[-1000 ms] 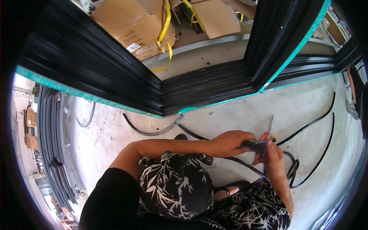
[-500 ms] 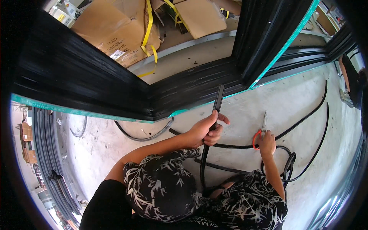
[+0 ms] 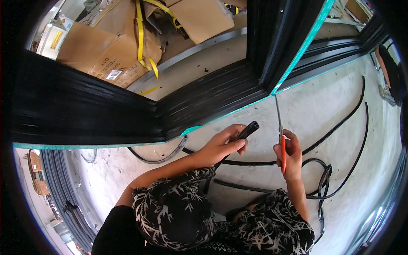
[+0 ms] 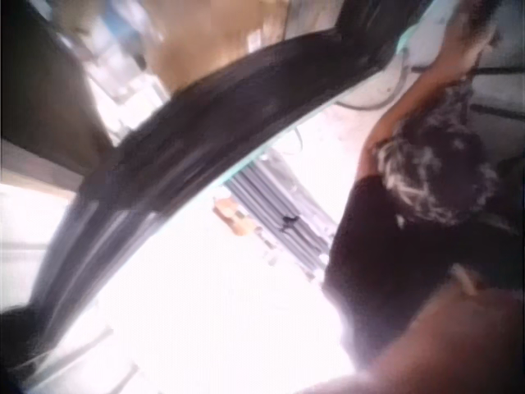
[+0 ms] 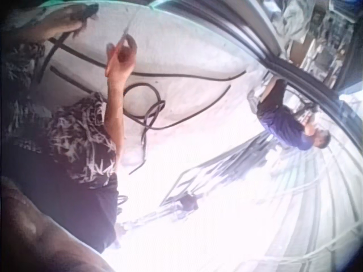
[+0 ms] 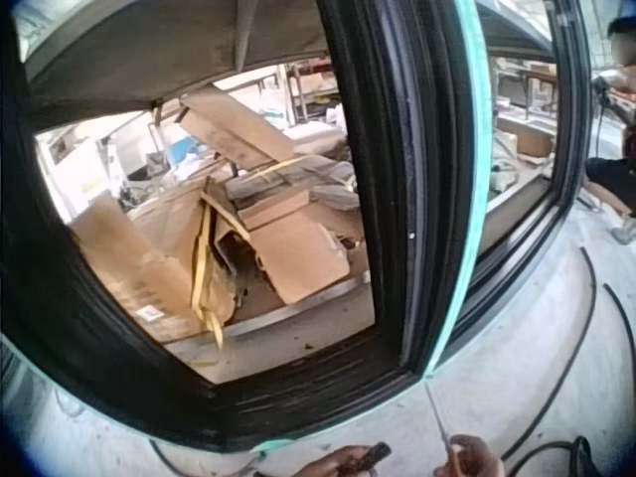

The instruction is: The person installs a rubber seal into a black window frame, using shears to cut the rubber strip and pressing it into the channel by hand.

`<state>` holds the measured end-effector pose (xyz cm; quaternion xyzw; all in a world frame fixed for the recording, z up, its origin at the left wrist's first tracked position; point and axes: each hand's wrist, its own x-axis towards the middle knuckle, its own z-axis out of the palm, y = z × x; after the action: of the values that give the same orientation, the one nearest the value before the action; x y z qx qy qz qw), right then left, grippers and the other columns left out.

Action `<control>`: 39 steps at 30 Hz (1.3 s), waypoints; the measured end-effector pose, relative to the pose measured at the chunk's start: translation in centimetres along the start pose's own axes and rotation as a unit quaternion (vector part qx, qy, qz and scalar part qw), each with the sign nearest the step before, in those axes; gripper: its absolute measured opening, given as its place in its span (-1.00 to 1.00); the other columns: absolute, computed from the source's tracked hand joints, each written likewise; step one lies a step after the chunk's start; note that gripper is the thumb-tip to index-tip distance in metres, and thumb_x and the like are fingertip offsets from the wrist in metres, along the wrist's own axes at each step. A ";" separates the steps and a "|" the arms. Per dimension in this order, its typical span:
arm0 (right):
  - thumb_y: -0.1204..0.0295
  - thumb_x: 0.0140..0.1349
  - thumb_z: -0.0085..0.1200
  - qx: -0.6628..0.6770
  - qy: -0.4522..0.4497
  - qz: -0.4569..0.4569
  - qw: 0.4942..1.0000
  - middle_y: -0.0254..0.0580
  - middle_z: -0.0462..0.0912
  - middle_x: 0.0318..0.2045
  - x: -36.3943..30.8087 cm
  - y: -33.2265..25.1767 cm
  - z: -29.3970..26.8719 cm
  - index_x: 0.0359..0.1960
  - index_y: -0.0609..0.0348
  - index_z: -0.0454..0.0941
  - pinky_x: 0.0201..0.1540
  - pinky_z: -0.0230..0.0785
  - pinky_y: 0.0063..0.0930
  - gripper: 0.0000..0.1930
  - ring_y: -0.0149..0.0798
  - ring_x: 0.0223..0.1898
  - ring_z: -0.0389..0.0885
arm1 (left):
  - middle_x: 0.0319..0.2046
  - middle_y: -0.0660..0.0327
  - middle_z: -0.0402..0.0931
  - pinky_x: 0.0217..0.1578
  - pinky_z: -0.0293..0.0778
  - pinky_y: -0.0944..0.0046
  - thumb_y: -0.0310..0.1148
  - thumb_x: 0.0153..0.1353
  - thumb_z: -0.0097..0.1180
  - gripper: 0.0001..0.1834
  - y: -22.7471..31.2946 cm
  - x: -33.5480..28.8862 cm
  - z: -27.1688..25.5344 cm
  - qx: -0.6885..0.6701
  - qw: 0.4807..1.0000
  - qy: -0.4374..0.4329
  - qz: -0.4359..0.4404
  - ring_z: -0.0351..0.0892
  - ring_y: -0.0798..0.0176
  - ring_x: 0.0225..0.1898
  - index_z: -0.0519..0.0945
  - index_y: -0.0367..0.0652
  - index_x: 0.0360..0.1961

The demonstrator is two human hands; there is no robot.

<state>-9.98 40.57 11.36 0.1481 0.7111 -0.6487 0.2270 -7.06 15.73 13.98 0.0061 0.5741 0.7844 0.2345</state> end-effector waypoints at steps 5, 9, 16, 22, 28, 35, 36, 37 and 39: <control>0.37 -0.01 0.35 0.040 -0.125 -0.137 0.982 -0.44 0.37 -0.43 -1.5 -3.1 1.0 0.16 0.29 0.31 -0.37 0.22 -0.67 -0.31 -0.57 -0.42 0.31 | -0.48 0.34 0.31 -0.36 0.21 0.45 -0.06 0.43 -0.23 -0.55 2.8 1.5 -0.2 0.026 0.996 -0.040 0.072 0.24 0.47 -0.42 0.39 -0.22 0.06; 0.34 -0.18 0.46 -0.102 -0.099 -0.175 0.974 -0.38 0.35 -0.44 -2.4 -4.5 0.4 0.08 0.26 0.37 -0.33 0.22 -0.63 -0.26 -0.51 -0.43 0.26 | -0.54 0.35 0.26 -0.50 0.14 0.45 0.01 0.42 -0.31 -0.47 4.4 1.7 0.2 0.041 0.997 -0.049 0.034 0.16 0.49 -0.52 0.38 -0.28 0.03; 0.23 -0.27 0.51 -0.203 -0.091 -0.312 0.924 -0.37 0.34 -0.47 -2.3 -6.0 -1.8 -0.08 0.26 0.45 -0.46 0.13 -0.63 -0.31 -0.50 -0.53 0.24 | -0.50 0.39 0.30 -0.46 0.21 0.51 -0.14 0.37 -0.04 -0.63 5.5 1.5 -0.2 0.073 0.996 -0.033 -0.045 0.23 0.53 -0.50 0.42 -0.19 0.01; 0.18 -0.08 0.42 -0.054 -0.123 -0.195 0.972 -0.47 0.32 -0.48 -2.8 -5.9 -1.3 -0.06 0.27 0.42 -0.42 0.14 -0.69 -0.38 -0.55 -0.48 0.25 | -0.33 0.35 0.34 -0.20 0.24 0.43 -0.05 0.36 -0.06 -0.58 5.3 1.7 0.1 -0.046 0.999 -0.025 -0.001 0.26 0.48 -0.25 0.45 -0.18 0.01; 0.31 -0.26 0.50 -0.239 -0.087 -0.290 0.923 -0.22 0.46 -0.47 -3.7 -6.4 0.7 -0.15 0.24 0.47 -0.48 0.30 -0.52 -0.39 -0.35 -0.53 0.39 | -0.21 0.32 0.38 -0.11 0.25 0.41 -0.11 0.36 -0.05 -0.58 5.2 1.4 0.4 0.032 0.997 0.043 0.052 0.28 0.45 -0.21 0.40 -0.21 0.05; 0.28 -0.30 0.51 -0.313 -0.038 -0.361 0.878 -0.17 0.50 -0.50 -3.9 -7.0 1.9 -0.20 0.24 0.52 -0.53 0.38 -0.43 -0.41 -0.28 -0.57 0.46 | -0.22 0.31 0.42 -0.14 0.33 0.42 -0.28 0.31 0.07 -0.68 4.9 1.3 0.8 -0.010 0.990 0.107 0.092 0.39 0.45 -0.22 0.39 -0.20 0.00; 0.28 -0.31 0.51 -0.309 -0.040 -0.352 0.883 -0.17 0.50 -0.52 -3.8 -7.0 1.9 -0.20 0.25 0.52 -0.55 0.37 -0.44 -0.41 -0.29 -0.59 0.45 | -0.22 0.31 0.42 -0.14 0.33 0.42 -0.28 0.31 0.07 -0.68 4.9 1.3 0.9 -0.009 0.990 0.107 0.092 0.39 0.45 -0.22 0.39 -0.20 0.00; 0.28 -0.31 0.51 -0.306 -0.040 -0.365 0.879 -0.17 0.50 -0.52 -3.9 -7.0 2.0 -0.20 0.25 0.52 -0.55 0.37 -0.44 -0.41 -0.29 -0.59 0.45 | -0.23 0.30 0.42 -0.15 0.33 0.42 -0.28 0.31 0.07 -0.69 4.9 1.3 1.0 -0.016 0.989 0.110 0.100 0.39 0.45 -0.23 0.39 -0.20 -0.01; 0.27 -0.31 0.52 -0.292 -0.052 -0.343 0.891 -0.19 0.49 -0.53 -3.9 -6.8 2.1 -0.20 0.24 0.53 -0.58 0.34 -0.46 -0.40 -0.32 -0.62 0.44 | -0.24 0.30 0.42 -0.15 0.33 0.42 -0.28 0.31 0.07 -0.70 4.8 1.2 1.2 -0.022 0.988 0.113 0.107 0.39 0.45 -0.24 0.39 -0.19 -0.02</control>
<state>-9.84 38.05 19.10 -0.2122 0.8620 -0.4565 0.0601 -9.54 16.16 18.44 -0.0265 0.5756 0.8130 0.0832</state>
